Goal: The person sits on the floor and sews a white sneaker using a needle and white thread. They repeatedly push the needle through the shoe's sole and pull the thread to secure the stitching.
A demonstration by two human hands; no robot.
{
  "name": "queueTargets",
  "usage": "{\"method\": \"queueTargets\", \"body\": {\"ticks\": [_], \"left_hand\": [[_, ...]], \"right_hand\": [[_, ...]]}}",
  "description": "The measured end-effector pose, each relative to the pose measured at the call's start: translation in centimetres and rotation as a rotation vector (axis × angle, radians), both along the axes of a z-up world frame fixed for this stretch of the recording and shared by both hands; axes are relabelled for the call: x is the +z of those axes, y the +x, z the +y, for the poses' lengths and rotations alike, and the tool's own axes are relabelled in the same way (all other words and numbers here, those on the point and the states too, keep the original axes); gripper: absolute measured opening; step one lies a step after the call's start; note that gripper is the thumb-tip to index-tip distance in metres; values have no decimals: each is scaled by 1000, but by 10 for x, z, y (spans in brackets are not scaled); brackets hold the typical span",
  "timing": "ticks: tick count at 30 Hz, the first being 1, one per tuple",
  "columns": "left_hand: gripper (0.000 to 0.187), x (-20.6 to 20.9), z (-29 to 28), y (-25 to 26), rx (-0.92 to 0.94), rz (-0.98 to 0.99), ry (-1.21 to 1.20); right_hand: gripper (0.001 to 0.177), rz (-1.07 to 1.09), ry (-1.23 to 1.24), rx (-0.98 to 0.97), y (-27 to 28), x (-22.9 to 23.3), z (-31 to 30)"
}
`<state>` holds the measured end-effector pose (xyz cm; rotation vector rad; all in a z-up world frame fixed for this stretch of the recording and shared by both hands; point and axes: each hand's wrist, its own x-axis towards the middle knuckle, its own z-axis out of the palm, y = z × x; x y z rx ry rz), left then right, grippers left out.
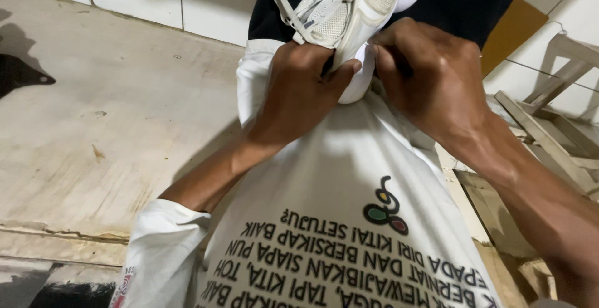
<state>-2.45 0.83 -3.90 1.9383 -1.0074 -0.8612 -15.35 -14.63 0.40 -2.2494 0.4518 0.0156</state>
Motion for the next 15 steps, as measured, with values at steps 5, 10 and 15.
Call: {"method": "queueTargets", "body": {"ticks": [5,10,15], "left_hand": [[58,2,-3,3,-28,-15,3],[27,27,-23,30,-354,190,-18],[47,48,-49,57,-478,316,-3]], "right_hand": [[12,-23,-40,-47,-9,-7,4],[6,53,-36,-80,-36,-5,-4],[8,117,189,-345,-77,-15,4]]}}
